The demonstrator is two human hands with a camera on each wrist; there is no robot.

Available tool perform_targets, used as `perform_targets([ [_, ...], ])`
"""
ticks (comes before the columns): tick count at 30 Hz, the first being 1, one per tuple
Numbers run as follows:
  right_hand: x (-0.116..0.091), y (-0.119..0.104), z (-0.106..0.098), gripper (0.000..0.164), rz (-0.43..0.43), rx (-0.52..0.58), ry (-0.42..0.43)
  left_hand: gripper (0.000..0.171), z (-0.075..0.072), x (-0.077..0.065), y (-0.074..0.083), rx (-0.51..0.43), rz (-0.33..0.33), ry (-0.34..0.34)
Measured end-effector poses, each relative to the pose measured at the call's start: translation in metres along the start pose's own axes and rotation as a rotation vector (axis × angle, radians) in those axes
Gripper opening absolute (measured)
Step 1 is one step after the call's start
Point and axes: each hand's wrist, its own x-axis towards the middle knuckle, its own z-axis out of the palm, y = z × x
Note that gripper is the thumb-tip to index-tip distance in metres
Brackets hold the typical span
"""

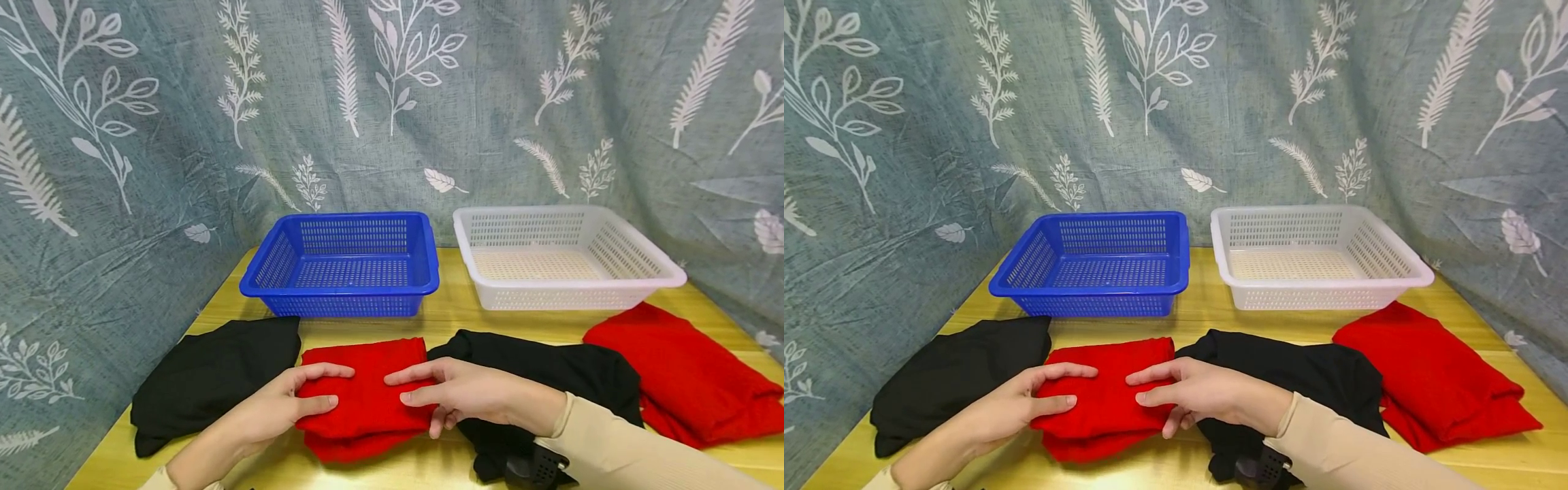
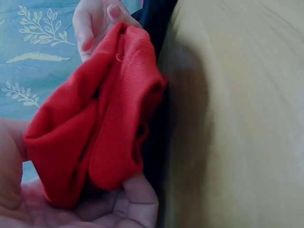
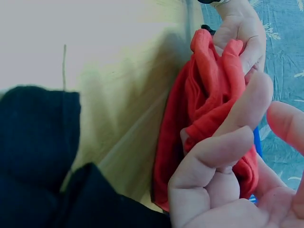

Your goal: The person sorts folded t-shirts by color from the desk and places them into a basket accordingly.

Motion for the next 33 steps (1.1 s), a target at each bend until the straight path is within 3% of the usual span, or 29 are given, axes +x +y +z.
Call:
perform_targets([
  [18, -0.015, -0.019, -0.007, 0.048, -0.105, -0.034, 0.000, 0.055, -0.003, -0.013, 0.029, -0.012, 0.046, 0.069],
  [33, -0.021, -0.040, -0.015, 0.053, -0.169, -0.064, 0.011, 0.052, -0.012, -0.014, 0.059, 0.108, 0.113, 0.101],
])
